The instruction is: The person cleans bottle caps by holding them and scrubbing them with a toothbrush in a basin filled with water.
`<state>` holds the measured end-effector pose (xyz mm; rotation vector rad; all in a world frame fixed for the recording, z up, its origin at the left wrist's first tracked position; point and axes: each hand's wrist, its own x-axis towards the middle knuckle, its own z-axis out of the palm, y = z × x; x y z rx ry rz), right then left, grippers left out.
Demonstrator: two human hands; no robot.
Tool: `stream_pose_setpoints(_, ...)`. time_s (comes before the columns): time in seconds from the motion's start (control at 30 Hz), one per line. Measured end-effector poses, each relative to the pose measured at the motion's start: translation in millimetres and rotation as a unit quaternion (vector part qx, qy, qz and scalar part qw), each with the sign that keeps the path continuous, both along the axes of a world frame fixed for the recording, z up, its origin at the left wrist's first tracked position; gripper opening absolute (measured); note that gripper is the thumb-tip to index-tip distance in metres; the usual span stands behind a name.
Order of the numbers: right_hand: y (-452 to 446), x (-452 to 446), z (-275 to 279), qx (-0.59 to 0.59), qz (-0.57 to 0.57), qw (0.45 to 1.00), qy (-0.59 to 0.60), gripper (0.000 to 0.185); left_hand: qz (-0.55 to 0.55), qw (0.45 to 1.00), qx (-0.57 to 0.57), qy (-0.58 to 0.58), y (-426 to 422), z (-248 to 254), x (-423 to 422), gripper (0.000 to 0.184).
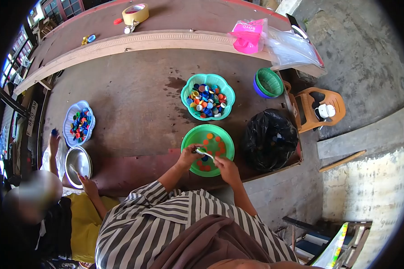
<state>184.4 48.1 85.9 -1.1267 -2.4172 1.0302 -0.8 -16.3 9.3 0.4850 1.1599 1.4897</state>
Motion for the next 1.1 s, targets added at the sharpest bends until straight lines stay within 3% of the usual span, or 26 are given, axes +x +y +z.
stream_pose_setpoints(0.2,8,2,-9,0.046,-0.100,0.994,-0.020,0.024,0.031,0.983,-0.033,-0.177,2,4,1,0.015)
stream_pose_setpoints(0.33,2,4,-18,-0.015,-0.035,0.998,0.043,0.023,0.011,0.981,-0.029,-0.190,2,-1,-3,0.015)
stream_pose_setpoints(0.43,4,4,-16,0.071,-0.117,0.989,-0.050,0.024,0.038,0.974,-0.037,-0.220,0,3,-2,0.013)
stream_pose_setpoints(0.5,-2,3,-15,-0.027,-0.038,0.998,0.033,0.025,0.026,0.971,-0.040,-0.236,0,3,-4,0.014)
stream_pose_setpoints(0.6,2,3,-14,-0.001,-0.087,0.996,-0.016,0.024,0.021,0.973,-0.041,-0.227,1,-3,-4,0.017)
stream_pose_setpoints(0.73,2,2,-10,0.042,-0.111,0.993,0.006,0.024,0.032,0.983,-0.062,-0.173,-1,2,-2,0.016)
stream_pose_setpoints(0.83,1,2,-13,-0.006,-0.027,0.999,0.039,0.024,0.020,0.987,-0.049,-0.152,-1,5,-2,0.017)
stream_pose_setpoints(0.9,7,4,-7,0.060,-0.110,0.989,-0.081,0.023,0.009,0.989,-0.036,-0.146,-1,6,-2,0.021)
stream_pose_setpoints(0.93,9,4,-8,0.062,-0.106,0.989,-0.080,0.023,0.013,0.989,-0.034,-0.145,0,3,-2,0.021)
stream_pose_setpoints(1.0,8,4,-17,0.034,-0.063,0.997,0.040,0.025,0.020,0.990,-0.019,-0.135,-1,0,-2,0.027)
stream_pose_setpoints(1.1,7,4,-24,0.004,-0.028,1.000,0.011,0.025,0.017,0.991,-0.012,-0.130,-2,6,-2,0.024)
